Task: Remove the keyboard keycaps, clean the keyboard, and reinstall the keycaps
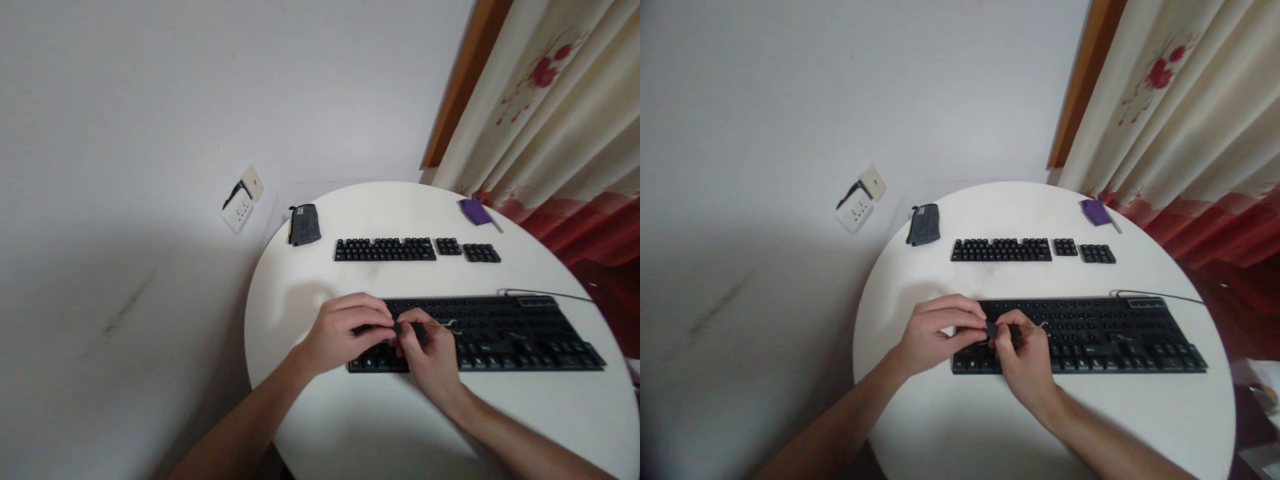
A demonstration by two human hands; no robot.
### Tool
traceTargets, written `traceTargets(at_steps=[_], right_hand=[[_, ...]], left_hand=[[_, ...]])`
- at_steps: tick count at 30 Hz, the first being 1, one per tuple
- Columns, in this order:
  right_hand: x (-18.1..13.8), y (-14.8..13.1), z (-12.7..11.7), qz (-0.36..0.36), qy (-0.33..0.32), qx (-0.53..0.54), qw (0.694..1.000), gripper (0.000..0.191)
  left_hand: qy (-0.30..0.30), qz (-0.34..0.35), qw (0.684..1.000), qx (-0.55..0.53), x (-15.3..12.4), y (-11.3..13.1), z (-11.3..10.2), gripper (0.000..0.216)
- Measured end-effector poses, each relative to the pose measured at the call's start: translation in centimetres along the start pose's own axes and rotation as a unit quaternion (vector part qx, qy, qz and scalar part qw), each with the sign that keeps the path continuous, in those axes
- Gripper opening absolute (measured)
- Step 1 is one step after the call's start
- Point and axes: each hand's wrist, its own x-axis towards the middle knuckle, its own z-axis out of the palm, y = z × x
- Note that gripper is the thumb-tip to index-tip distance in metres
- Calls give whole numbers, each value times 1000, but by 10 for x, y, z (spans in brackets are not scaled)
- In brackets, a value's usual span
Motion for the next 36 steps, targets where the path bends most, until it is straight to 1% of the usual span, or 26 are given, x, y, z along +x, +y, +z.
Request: traceTargets(at_steps=[2, 5, 8, 9, 10, 12, 16, 19, 25, 27, 31, 36], right_hand=[[0, 4, 1, -8, -8, 10, 1000, 21], [-1, 9, 3, -18, -17, 20, 999, 20], [-1, 13, 4, -27, -26, 22, 999, 19], [-1, 13, 4, -31, -30, 21, 999, 18], [-1, 13, 4, -35, -34, 20, 999, 19], [-2, 14, 4, -46, -40, 18, 998, 19], [-3, 15, 4, -59, -46, 8, 997, 20], [-3, 16, 4, -67, -50, 0, 996, 19], [-2, 16, 6, -93, -48, -16, 994, 19], [-2, 15, 5, -100, -47, -19, 994, 19], [-2, 13, 5, -105, -49, -19, 993, 19], [-2, 12, 4, -106, -50, -18, 993, 18]], left_hand=[[35, -30, 999, 17, 13, -17, -9, 8], [93, -97, 990, 44, 20, -62, -31, 10], [132, -155, 978, 55, 8, -110, -51, 15], [133, -170, 974, 65, 2, -122, -54, 16], [126, -183, 972, 75, -5, -132, -56, 18], [121, -209, 967, 80, -16, -143, -57, 19], [88, -229, 961, 124, -22, -146, -52, 18], [74, -219, 962, 146, -18, -146, -49, 14], [62, -193, 967, 154, -15, -148, -48, 2], [63, -198, 965, 159, -16, -148, -48, 4], [60, -194, 963, 175, -18, -148, -47, 16], [39, -159, 960, 226, -16, -149, -42, 12]])
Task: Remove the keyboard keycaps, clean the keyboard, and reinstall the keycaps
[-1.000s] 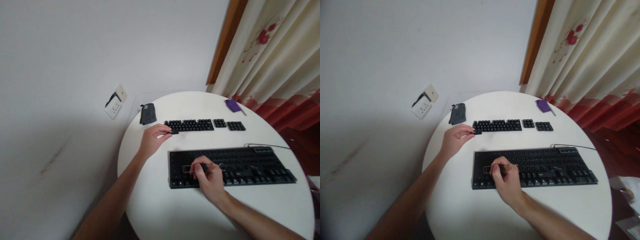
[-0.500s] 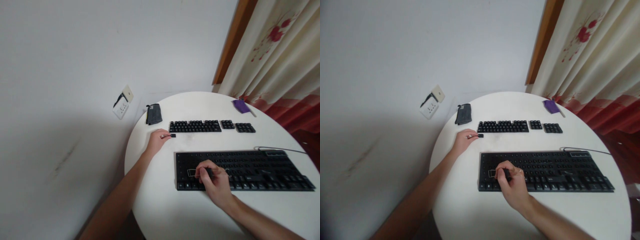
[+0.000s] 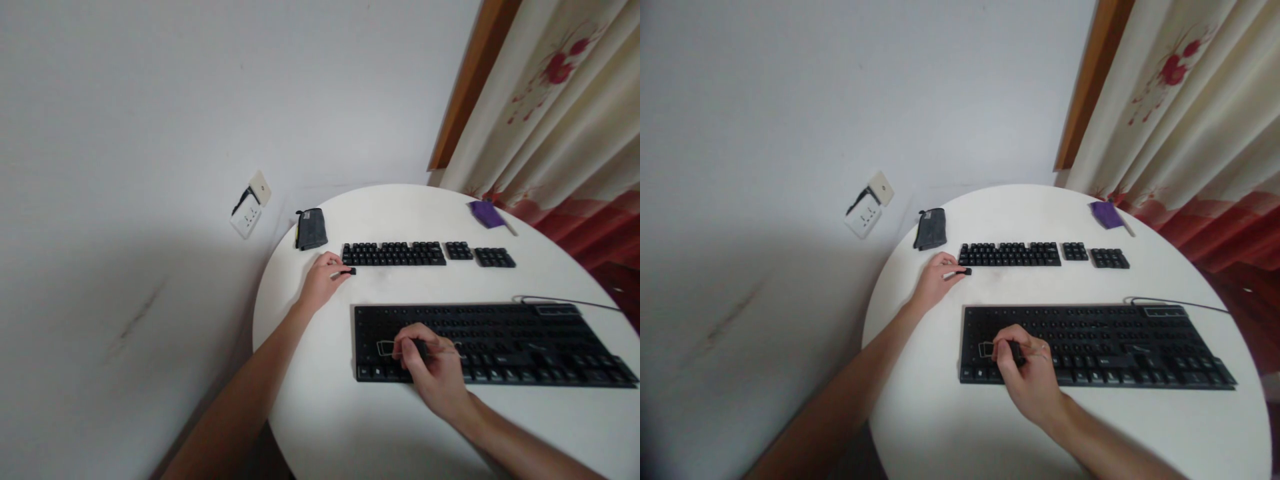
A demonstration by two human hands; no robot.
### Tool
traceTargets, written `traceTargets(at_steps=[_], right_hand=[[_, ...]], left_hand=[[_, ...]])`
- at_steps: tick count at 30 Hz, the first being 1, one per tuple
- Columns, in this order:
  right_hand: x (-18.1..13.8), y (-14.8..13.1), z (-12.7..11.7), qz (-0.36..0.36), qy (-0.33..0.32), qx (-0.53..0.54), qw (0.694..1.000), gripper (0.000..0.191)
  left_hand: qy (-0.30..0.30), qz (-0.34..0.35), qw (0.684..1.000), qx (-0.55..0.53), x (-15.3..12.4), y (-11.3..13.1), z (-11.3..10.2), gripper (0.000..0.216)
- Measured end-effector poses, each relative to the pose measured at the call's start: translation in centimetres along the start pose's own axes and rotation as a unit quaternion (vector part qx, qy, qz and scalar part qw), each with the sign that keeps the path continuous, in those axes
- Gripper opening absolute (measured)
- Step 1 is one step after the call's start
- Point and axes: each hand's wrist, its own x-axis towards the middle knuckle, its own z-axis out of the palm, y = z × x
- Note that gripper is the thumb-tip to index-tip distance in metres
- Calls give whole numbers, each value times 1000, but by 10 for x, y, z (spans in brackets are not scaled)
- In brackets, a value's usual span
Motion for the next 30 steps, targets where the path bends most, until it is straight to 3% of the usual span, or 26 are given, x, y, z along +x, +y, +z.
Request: traceTargets(at_steps=[14, 20, 23, 30], right_hand=[[-2, 0, -2, -19, -7, -5, 1000, 14], [0, -3, -4, -30, -1, -6, 1000, 15], [1, -5, -4, -35, 3, -9, 999, 15], [0, -4, -2, -32, -1, -3, 999, 15]], left_hand=[[11, 0, 999, 33, 3, 2, 2, 10], [52, -90, 994, 17, -1, -4, -2, 56], [48, -128, 990, 15, -2, -5, -1, 61], [30, -136, 990, 20, 0, -1, 0, 63]])
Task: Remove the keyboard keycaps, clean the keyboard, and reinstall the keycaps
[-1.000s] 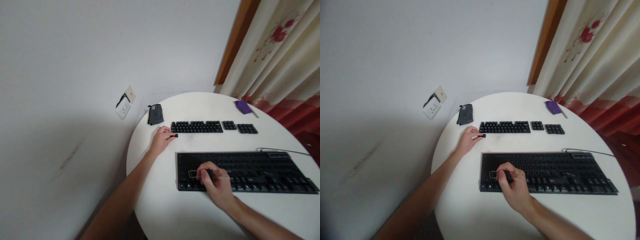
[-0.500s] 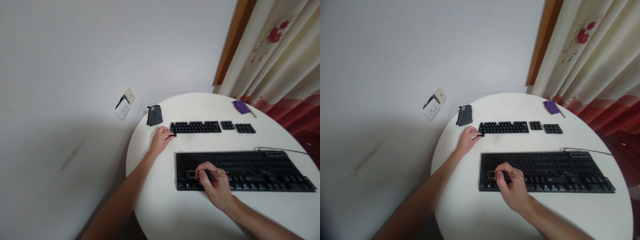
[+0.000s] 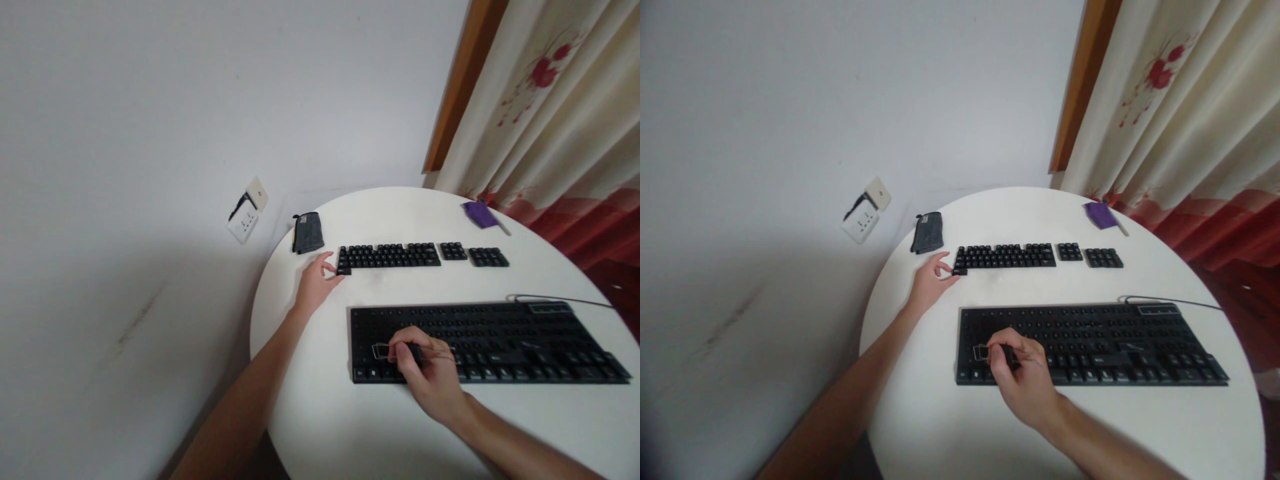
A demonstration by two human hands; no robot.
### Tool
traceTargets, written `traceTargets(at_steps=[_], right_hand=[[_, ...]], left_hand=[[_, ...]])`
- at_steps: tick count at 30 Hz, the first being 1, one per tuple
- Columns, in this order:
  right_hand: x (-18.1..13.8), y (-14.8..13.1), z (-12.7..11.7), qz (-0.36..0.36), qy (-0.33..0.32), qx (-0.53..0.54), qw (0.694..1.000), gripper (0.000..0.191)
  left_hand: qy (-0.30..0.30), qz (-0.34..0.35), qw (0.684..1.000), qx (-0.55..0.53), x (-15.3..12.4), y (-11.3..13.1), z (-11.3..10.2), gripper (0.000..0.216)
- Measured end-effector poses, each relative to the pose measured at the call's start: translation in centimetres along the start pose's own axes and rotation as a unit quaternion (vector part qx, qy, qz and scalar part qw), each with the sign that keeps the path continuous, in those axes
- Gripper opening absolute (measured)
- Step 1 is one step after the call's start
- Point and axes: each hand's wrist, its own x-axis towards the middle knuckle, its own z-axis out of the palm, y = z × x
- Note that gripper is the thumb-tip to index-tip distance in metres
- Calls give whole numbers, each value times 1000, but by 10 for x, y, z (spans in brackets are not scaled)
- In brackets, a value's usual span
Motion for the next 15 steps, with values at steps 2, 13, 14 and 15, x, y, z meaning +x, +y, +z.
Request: traceTargets(at_steps=[2, 13, 14, 15], right_hand=[[0, 0, 0, -1, -1, -2, 1000, 15], [-2, 1, 1, -16, -7, -14, 1000, 16], [-2, 1, 1, -16, -9, -14, 1000, 16], [-2, 1, 1, -17, -10, -15, 1000, 16]], left_hand=[[0, 2, 1000, 1, 0, 0, 0, 63], [-3, 12, 1000, 6, 1, 3, 0, 65], [-4, 13, 1000, 5, 1, 3, 0, 65], [-4, 12, 1000, 6, 1, 3, 0, 65]])
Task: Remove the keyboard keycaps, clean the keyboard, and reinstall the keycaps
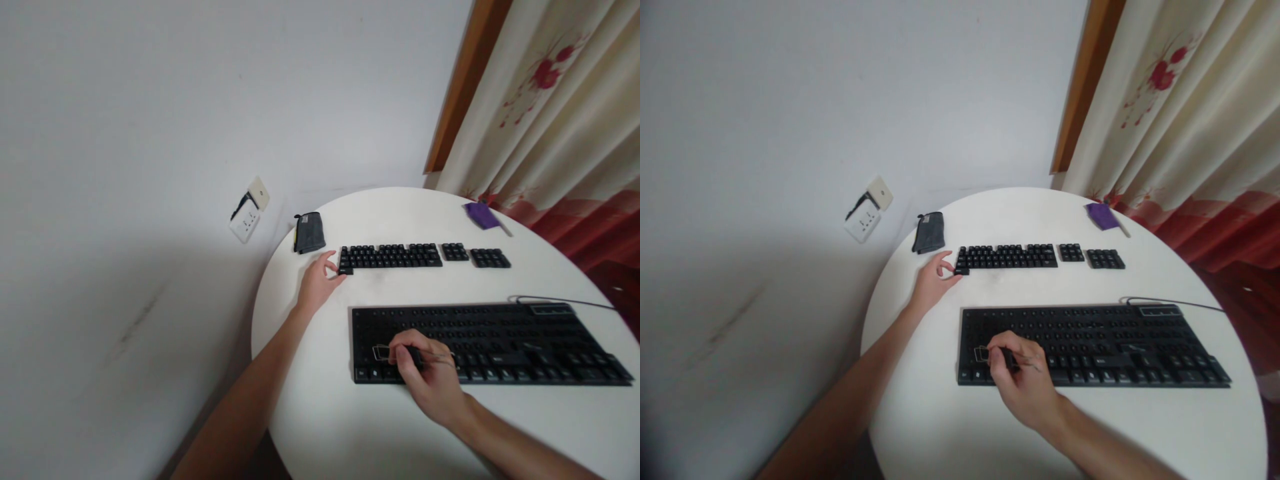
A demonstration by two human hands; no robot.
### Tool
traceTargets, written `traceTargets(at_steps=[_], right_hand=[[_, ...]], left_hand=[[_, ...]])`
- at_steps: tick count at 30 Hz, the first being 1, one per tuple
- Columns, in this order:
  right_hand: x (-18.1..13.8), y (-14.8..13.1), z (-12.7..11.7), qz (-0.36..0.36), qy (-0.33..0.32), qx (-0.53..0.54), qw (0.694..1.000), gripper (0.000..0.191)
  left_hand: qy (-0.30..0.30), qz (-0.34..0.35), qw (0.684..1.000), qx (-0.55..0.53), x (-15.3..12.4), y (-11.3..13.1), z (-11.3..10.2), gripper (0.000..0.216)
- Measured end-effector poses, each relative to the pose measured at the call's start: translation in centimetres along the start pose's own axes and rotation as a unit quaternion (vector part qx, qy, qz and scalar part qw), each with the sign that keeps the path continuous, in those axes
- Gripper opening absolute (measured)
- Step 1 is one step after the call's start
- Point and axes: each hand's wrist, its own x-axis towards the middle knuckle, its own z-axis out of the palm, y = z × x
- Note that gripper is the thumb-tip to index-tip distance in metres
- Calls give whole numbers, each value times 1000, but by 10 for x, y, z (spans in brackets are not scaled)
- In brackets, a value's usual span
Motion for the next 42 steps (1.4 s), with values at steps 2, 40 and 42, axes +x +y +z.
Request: traceTargets(at_steps=[2, 40, 42], right_hand=[[0, 0, 0, -3, 1, -4, 1000, 16], [1, 0, -3, -17, 5, -4, 1000, 13], [3, 2, -6, 1, 11, 5, 1000, 13]], left_hand=[[1, -1, 1000, 1, 0, -1, 1, 65], [-2, -6, 999, 34, 0, -2, 4, 62], [0, -3, 999, 41, 0, -1, 3, 62]])
